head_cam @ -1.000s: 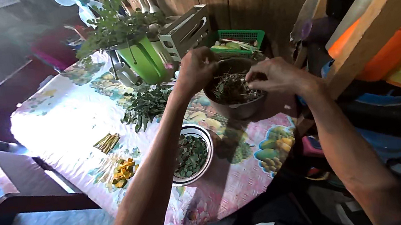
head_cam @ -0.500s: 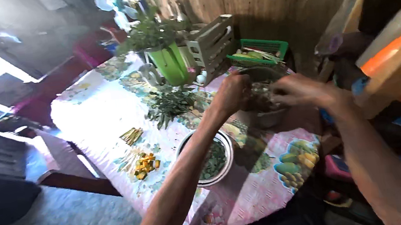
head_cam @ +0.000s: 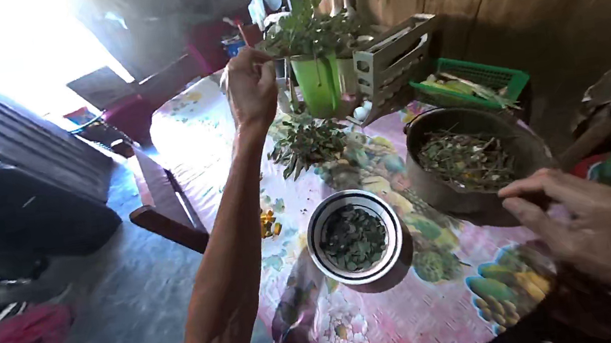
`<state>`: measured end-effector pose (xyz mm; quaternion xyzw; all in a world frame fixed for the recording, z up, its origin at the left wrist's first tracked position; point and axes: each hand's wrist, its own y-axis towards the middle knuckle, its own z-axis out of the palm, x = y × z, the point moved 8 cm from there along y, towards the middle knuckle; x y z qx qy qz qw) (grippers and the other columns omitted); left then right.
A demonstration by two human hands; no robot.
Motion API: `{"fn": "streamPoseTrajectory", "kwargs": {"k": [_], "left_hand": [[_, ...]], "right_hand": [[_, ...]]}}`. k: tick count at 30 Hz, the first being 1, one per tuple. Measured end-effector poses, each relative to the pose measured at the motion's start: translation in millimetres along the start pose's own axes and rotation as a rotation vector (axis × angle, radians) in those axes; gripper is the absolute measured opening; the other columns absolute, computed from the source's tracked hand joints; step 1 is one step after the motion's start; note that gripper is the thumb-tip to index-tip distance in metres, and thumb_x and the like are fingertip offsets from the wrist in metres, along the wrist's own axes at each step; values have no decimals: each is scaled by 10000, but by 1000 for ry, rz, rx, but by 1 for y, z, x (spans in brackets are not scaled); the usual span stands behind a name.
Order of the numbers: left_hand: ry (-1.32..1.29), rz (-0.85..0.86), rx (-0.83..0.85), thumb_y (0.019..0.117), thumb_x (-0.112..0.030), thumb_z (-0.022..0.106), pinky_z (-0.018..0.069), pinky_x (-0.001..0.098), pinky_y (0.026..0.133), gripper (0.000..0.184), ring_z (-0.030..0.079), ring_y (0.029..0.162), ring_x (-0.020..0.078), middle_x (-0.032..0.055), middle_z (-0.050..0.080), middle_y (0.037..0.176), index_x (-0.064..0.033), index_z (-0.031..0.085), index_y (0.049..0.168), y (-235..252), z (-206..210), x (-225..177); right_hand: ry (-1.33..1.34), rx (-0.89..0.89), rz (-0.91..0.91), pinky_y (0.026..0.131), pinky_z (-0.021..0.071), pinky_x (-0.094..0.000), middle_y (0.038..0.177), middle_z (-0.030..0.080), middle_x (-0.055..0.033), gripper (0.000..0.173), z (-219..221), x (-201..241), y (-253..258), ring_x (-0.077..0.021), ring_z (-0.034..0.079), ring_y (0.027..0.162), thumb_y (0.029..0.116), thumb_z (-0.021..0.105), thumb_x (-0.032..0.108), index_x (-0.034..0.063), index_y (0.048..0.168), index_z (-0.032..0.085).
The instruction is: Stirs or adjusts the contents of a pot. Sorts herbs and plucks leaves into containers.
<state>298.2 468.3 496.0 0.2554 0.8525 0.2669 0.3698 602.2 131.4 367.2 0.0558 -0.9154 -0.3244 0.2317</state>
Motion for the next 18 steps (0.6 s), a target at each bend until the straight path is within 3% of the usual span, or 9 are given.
{"fn": "streamPoseTrajectory", "kwargs": {"k": [2, 5, 11, 14, 18], "left_hand": [[-11, -125, 42, 1038, -246, 506, 554, 545, 874, 344, 688, 943, 319, 208, 680, 1096, 4, 653, 1223, -15, 2, 35], [-46, -257, 227, 1049, -229, 509, 539, 602, 878, 346, 688, 960, 373, 243, 680, 1115, 28, 642, 1239, -60, 47, 75], [-101, -187, 769, 1057, -160, 530, 568, 565, 908, 306, 721, 965, 345, 220, 699, 1154, -30, 657, 1303, -125, 167, 66], [-187, -253, 801, 1057, -188, 536, 572, 526, 894, 305, 727, 918, 303, 194, 729, 1051, -26, 674, 1275, -128, 185, 68], [-415, -346, 616, 1005, -113, 611, 580, 488, 884, 224, 719, 906, 267, 173, 728, 1021, 22, 701, 1158, -125, 185, 73]], "right_hand": [[64, 34, -61, 734, 571, -254, 968, 713, -40, 294, 18, 19, 2, -76, 664, 826, 1003, 567, 325, 99, 1056, 749], [106, 115, -127, 696, 565, -245, 936, 696, -30, 279, 53, 41, 12, -75, 652, 784, 1011, 561, 319, 115, 1058, 745], [85, 263, -163, 678, 567, -285, 903, 679, -20, 269, 105, 74, 30, -111, 654, 759, 1010, 544, 320, 133, 1044, 734], [107, 299, -155, 693, 557, -263, 908, 675, -6, 273, 111, 74, 33, -89, 646, 773, 1015, 542, 338, 145, 1052, 732], [117, 289, -137, 705, 555, -240, 912, 684, 5, 260, 112, 67, 41, -61, 642, 777, 1009, 557, 328, 140, 1040, 733]]}}
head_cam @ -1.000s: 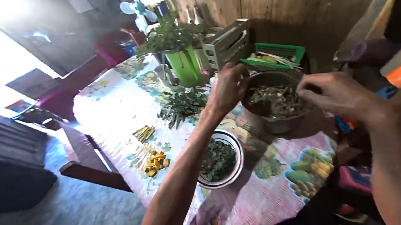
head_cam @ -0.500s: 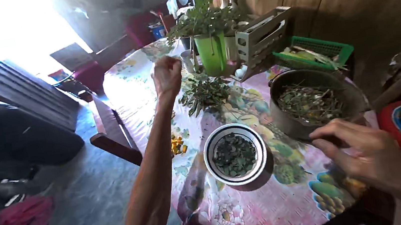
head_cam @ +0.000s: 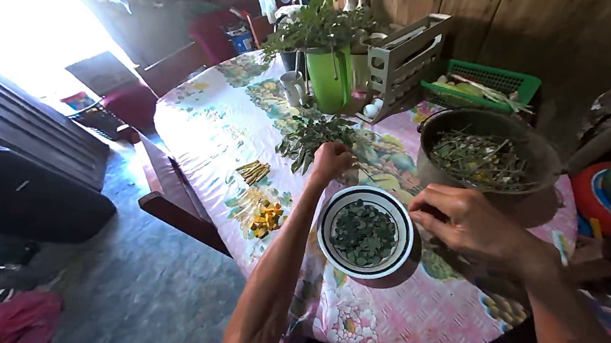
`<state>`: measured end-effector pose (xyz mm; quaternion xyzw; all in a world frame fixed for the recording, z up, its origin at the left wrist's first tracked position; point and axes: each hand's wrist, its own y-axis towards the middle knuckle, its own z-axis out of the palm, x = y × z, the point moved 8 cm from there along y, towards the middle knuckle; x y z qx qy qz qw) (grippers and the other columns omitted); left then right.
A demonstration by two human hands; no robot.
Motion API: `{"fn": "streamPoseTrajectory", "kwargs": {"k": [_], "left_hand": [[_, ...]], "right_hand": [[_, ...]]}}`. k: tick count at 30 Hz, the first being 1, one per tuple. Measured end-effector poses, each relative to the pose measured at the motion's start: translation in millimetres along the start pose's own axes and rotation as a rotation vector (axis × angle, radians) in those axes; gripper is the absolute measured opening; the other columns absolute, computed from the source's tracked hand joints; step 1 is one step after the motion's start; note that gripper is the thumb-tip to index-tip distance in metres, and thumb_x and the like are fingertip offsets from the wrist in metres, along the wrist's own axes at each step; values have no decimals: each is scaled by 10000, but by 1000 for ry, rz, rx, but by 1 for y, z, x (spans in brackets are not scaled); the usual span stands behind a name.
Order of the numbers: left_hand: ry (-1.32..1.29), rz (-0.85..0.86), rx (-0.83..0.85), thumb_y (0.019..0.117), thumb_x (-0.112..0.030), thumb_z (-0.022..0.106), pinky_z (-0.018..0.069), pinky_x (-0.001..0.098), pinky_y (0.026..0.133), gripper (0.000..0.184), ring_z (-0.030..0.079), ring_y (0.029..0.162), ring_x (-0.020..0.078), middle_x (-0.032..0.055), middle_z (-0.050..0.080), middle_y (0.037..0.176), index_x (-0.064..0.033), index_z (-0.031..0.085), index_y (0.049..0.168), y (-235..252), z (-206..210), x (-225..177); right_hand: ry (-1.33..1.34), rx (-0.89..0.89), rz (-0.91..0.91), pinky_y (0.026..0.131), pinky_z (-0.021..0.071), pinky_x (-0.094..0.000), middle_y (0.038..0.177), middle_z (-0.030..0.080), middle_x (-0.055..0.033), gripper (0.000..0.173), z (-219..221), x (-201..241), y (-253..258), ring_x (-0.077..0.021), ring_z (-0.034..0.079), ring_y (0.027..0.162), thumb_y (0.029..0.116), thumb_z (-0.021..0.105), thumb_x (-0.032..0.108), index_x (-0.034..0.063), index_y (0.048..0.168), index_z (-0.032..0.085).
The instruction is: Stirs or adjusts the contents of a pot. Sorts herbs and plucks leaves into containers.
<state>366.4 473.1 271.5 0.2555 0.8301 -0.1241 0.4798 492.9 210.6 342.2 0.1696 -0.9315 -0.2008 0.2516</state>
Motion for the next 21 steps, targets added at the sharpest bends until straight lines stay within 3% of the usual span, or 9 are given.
{"fn": "streamPoseTrajectory", "kwargs": {"k": [3, 10, 14, 18, 21], "left_hand": [[-136, 105, -166, 963, -89, 654, 602, 442, 807, 169, 718, 829, 221, 136, 731, 962, 10, 709, 1089, -18, -10, -14], [-46, 349, -323, 1009, -111, 605, 618, 404, 733, 182, 699, 814, 196, 99, 696, 1076, -74, 687, 1168, -129, -16, -88], [21, 504, -344, 984, -104, 633, 629, 332, 788, 183, 700, 892, 124, 64, 688, 1092, -61, 713, 1143, -175, -5, -102], [73, 579, -346, 976, -117, 635, 636, 312, 778, 172, 698, 868, 106, 54, 689, 1054, -58, 729, 1109, -206, 16, -111], [86, 608, -329, 976, -121, 629, 621, 299, 773, 163, 686, 838, 104, 57, 691, 991, -53, 732, 1082, -213, 31, -116]], "right_hand": [[-29, -29, 31, 695, 565, -284, 909, 673, 6, 263, -5, 0, 11, -77, 642, 773, 1011, 554, 335, 143, 1038, 732], [-72, -204, 58, 740, 588, -423, 991, 685, -69, 242, -12, 21, 58, -200, 682, 855, 1010, 610, 296, 89, 1084, 711], [156, -148, 120, 810, 598, -393, 1050, 721, -61, 319, -2, 25, 75, -159, 702, 914, 1044, 576, 344, 89, 1194, 695], [585, -8, 237, 613, 575, -312, 936, 723, -50, 270, 15, 29, 70, -151, 678, 727, 1044, 587, 324, 134, 1208, 686], [727, -14, 169, 602, 581, -286, 924, 711, -67, 145, 14, 36, 68, -158, 676, 708, 1009, 619, 150, 77, 1127, 661]]}}
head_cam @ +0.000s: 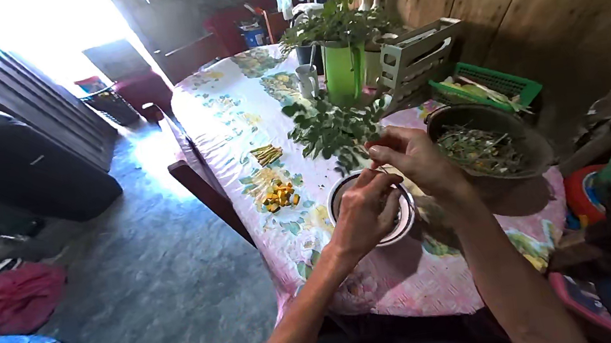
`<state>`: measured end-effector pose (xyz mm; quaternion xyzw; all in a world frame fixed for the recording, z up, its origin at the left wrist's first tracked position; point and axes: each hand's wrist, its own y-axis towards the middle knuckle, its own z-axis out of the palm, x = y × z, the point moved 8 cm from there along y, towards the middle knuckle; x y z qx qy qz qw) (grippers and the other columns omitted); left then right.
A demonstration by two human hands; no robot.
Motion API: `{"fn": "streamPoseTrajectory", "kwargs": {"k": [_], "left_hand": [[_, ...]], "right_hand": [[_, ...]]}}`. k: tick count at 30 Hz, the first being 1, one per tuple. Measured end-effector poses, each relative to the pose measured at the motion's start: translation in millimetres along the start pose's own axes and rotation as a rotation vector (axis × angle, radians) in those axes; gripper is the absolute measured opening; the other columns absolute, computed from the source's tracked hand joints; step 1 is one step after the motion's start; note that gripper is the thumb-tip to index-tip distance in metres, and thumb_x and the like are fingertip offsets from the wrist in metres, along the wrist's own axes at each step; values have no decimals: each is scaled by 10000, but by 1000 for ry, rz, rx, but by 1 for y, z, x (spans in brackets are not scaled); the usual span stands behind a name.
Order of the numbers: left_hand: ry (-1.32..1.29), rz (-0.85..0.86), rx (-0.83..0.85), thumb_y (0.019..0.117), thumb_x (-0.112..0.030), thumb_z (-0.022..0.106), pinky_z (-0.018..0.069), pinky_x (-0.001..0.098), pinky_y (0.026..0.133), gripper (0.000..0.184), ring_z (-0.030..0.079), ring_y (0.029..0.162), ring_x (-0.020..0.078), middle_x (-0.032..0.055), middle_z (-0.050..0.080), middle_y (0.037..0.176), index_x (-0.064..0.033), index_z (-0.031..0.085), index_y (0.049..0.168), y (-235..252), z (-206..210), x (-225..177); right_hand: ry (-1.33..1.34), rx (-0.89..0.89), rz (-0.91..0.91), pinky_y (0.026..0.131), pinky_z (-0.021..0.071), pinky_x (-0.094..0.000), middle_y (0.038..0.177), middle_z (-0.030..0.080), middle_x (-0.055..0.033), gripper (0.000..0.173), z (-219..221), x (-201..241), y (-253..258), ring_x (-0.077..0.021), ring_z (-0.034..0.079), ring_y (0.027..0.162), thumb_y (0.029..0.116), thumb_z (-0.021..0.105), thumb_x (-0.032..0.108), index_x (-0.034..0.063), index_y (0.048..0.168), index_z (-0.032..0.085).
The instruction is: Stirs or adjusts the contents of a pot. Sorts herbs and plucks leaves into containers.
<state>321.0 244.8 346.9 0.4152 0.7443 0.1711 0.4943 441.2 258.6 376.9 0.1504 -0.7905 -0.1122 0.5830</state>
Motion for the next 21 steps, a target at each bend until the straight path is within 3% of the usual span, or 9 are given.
{"fn": "streamPoseTrajectory", "kwargs": {"k": [3, 6, 9, 11, 13, 16, 21], "left_hand": [[-49, 21, -18, 965, -93, 634, 624, 285, 777, 151, 684, 834, 103, 75, 675, 980, -29, 734, 1058, -4, 7, -4], [-28, 29, -23, 966, -99, 639, 625, 284, 779, 166, 689, 858, 101, 73, 679, 1024, -40, 737, 1086, -6, 10, -6], [-117, 45, -24, 948, -79, 648, 630, 307, 797, 124, 695, 904, 123, 80, 686, 1036, -29, 725, 1032, -11, 15, -9], [-359, -59, -63, 966, -47, 617, 641, 367, 817, 145, 711, 945, 185, 98, 706, 1072, -2, 721, 1056, -17, 16, -4], [-597, -263, -210, 980, -61, 591, 648, 408, 771, 157, 735, 849, 233, 123, 722, 1020, 20, 649, 1101, -22, 12, 9], [-864, -451, -365, 1000, -76, 589, 624, 362, 780, 307, 709, 837, 190, 98, 704, 1050, -37, 595, 1305, -22, 13, 21], [-943, -442, -415, 998, -113, 647, 594, 307, 799, 185, 682, 871, 132, 50, 701, 1005, -72, 667, 1177, -20, 23, 13]], "right_hand": [[22, 50, -25, 613, 575, -259, 923, 699, -67, 114, -1, 6, -6, -131, 663, 712, 997, 611, 78, 61, 1099, 657], [-35, 77, -13, 605, 565, -258, 885, 683, -65, 129, -9, 2, -15, -130, 644, 693, 1022, 593, 127, 63, 1093, 679], [-149, 74, -19, 540, 519, -250, 823, 659, -47, 102, -10, 2, -23, -117, 603, 637, 1015, 602, 142, 78, 1024, 681], [-327, -22, -71, 553, 536, -277, 840, 659, -36, 116, -16, 5, -26, -118, 618, 652, 1026, 583, 177, 98, 1037, 667], [-518, -104, -140, 595, 561, -304, 911, 648, -44, 128, -22, 11, -30, -122, 624, 684, 1038, 577, 188, 98, 1087, 653], [-577, -128, -165, 610, 537, -272, 907, 641, -12, 125, -23, 19, -40, -85, 601, 695, 1030, 599, 215, 121, 1081, 665], [-493, -118, -165, 671, 561, -255, 901, 656, -15, 92, -17, 19, -55, -72, 628, 747, 980, 629, 140, 85, 1041, 672]]}}
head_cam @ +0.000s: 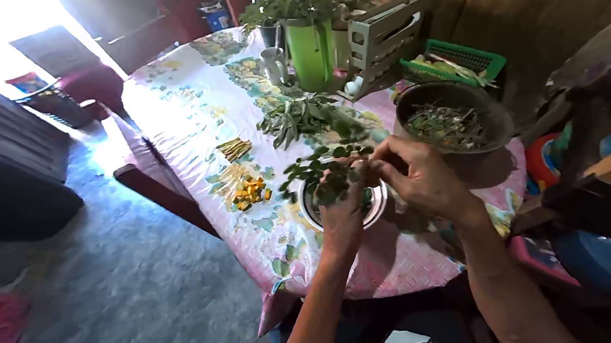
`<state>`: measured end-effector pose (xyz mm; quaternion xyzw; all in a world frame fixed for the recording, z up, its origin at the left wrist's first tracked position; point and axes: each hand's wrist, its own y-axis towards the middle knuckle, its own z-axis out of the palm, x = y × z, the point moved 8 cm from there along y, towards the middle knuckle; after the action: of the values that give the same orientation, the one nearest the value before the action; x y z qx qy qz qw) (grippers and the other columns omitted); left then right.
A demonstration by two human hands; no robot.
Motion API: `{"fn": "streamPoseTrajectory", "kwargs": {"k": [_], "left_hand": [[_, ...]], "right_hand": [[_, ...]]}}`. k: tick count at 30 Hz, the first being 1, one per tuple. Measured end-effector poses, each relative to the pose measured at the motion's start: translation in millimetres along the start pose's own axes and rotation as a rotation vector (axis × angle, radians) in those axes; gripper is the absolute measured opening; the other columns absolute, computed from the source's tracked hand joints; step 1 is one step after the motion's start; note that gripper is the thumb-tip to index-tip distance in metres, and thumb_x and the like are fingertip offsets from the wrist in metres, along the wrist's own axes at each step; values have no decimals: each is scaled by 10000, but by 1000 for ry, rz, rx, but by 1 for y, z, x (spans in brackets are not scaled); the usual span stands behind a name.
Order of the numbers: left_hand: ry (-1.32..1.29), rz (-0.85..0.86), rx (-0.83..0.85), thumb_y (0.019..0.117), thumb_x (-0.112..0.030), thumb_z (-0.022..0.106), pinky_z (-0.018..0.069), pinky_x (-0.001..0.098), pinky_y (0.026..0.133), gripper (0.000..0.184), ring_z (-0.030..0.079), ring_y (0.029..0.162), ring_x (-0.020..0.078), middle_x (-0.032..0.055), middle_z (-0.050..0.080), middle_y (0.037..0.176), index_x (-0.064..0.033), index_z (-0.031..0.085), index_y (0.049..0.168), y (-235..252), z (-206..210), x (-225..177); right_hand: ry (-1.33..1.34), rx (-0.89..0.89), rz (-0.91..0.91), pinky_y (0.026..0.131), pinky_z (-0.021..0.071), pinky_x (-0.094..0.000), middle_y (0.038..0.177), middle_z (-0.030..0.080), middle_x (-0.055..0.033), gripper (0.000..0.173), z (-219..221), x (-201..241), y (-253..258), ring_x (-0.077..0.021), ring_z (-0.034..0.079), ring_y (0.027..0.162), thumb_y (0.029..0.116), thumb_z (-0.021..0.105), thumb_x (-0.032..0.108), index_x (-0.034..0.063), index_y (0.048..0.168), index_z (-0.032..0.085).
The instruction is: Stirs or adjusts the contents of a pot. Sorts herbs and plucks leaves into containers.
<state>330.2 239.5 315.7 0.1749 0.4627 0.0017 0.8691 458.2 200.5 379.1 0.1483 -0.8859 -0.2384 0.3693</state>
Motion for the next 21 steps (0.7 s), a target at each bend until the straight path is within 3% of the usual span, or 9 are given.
{"fn": "streamPoseTrajectory", "kwargs": {"k": [4, 7, 10, 12, 13, 15, 17, 19, 21], "left_hand": [[10, 81, -23, 1025, -112, 600, 628, 380, 813, 181, 723, 862, 198, 69, 721, 984, -67, 618, 1199, -6, -2, -4], [-15, 78, -51, 1034, -122, 586, 629, 355, 798, 147, 715, 858, 181, 56, 700, 995, -82, 613, 1173, -9, 0, -7], [12, 63, -44, 1073, -153, 504, 607, 317, 815, 125, 697, 832, 117, -24, 694, 929, -134, 599, 1152, -3, -10, -14], [43, 91, -52, 1093, -168, 441, 597, 312, 839, 164, 681, 842, 97, -55, 681, 928, -160, 598, 1141, 10, -30, -35], [70, 137, -56, 1091, -160, 447, 599, 325, 839, 147, 681, 841, 110, -46, 676, 930, -158, 589, 1132, 16, -39, -49], [85, 191, -74, 1069, -115, 475, 623, 331, 784, 113, 697, 803, 133, -16, 682, 914, -148, 578, 1101, 20, -50, -66], [93, 167, -74, 1060, -107, 497, 628, 298, 707, 103, 691, 751, 119, -20, 681, 917, -154, 573, 1112, 12, -49, -64], [74, 110, -56, 1055, -104, 503, 621, 292, 658, 101, 676, 716, 120, -10, 673, 918, -146, 567, 1122, 2, -43, -48], [39, 51, -59, 1045, -81, 514, 624, 303, 636, 85, 679, 682, 142, 23, 675, 890, -101, 563, 1112, -7, -37, -30]], "right_hand": [[77, -40, 8, 640, 557, -243, 873, 655, -28, 85, -3, -3, -19, -76, 617, 714, 967, 644, 109, 47, 1011, 680], [31, -55, -35, 681, 557, -252, 901, 648, -35, 99, 1, 4, -25, -87, 624, 768, 976, 635, 123, 44, 968, 694], [56, 80, -137, 661, 533, -240, 825, 629, -53, 184, 13, 11, -33, -95, 606, 727, 1002, 607, 149, 19, 902, 690], [129, 168, -140, 705, 526, -230, 848, 655, -55, 235, 13, 8, -44, -86, 615, 765, 1039, 553, 158, 9, 943, 709], [155, 134, -86, 708, 537, -227, 875, 668, -49, 242, 3, 3, -47, -74, 621, 769, 1048, 538, 162, 10, 982, 715], [202, -30, 68, 591, 512, -220, 890, 662, -12, 262, -35, -11, -43, -48, 570, 664, 1059, 491, 172, 33, 1125, 703], [195, -224, 176, 513, 541, -252, 807, 637, -7, 279, -81, -30, -30, -72, 572, 569, 1070, 454, 173, 41, 1201, 662], [202, -391, 217, 636, 647, -360, 845, 673, -31, 226, -117, -58, -4, -139, 689, 657, 1057, 486, 137, -4, 1164, 626], [250, -490, 302, 674, 674, -395, 876, 684, -80, 168, -129, -90, 22, -198, 737, 690, 1043, 513, 88, -37, 1128, 587]]}}
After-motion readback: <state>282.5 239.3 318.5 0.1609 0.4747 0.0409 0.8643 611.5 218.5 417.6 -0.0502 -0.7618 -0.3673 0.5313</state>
